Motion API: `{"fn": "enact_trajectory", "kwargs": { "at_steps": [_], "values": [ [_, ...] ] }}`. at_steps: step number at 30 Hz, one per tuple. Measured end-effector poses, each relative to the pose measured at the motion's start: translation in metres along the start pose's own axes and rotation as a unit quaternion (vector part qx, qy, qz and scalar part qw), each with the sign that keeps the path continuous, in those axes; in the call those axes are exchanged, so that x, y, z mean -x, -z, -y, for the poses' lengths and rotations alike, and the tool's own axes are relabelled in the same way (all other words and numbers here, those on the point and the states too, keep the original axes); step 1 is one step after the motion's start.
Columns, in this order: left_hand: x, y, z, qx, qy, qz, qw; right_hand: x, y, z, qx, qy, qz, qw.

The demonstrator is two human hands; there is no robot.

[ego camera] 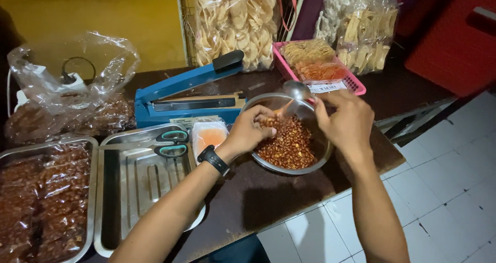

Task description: Packaging peanuts into small plastic bags using a spoon and scissors for portioning and trimming.

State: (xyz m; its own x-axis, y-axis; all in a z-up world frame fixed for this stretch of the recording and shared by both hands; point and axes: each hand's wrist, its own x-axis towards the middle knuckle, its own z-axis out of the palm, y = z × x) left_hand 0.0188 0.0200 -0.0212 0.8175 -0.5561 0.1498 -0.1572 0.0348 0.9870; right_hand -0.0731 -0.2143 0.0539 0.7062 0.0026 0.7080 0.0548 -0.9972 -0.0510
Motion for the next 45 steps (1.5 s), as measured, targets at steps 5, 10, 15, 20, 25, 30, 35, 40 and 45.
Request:
{"fn": "enact_trajectory", "kwargs": {
  "at_steps": [5, 10, 15, 20, 25, 30, 35, 40, 45],
  "values": [
    [-0.003, 0.003, 0.012, -0.025, 0.006, -0.024, 0.999, 0.018, -0.020, 0.010, 0.042, -0.099, 0.173, 0.979],
    [-0.002, 0.002, 0.012, -0.009, 0.002, -0.021, 1.000, 0.016, -0.014, 0.010, -0.012, -0.137, 0.188, 0.973],
    [-0.020, 0.011, 0.029, -0.002, 0.018, -0.010, 1.000, -0.001, 0.007, 0.015, -0.007, -0.038, 0.111, 0.993],
    [-0.012, -0.001, 0.001, 0.040, 0.046, 0.029, 0.998, -0.018, 0.009, 0.022, 0.063, 0.163, 0.001, 0.985],
    [-0.020, -0.002, 0.011, -0.010, 0.001, 0.042, 0.999, -0.020, 0.016, 0.017, 0.107, 0.274, -0.091, 0.952],
    [-0.016, -0.003, 0.006, 0.087, 0.032, -0.007, 0.996, 0.015, 0.002, 0.007, 0.153, 0.016, -0.018, 0.988],
    [-0.003, 0.001, -0.013, 0.066, 0.041, -0.038, 0.996, 0.037, -0.042, 0.014, 0.121, -0.102, 0.276, 0.948],
    [0.014, 0.002, -0.024, -0.007, -0.012, -0.076, 0.997, 0.030, -0.038, 0.028, 0.068, -0.109, 0.339, 0.932],
    [0.031, 0.007, -0.033, -0.071, -0.110, -0.091, 0.987, 0.009, -0.015, 0.062, -0.367, -0.060, 0.079, 0.925]
  ]
}}
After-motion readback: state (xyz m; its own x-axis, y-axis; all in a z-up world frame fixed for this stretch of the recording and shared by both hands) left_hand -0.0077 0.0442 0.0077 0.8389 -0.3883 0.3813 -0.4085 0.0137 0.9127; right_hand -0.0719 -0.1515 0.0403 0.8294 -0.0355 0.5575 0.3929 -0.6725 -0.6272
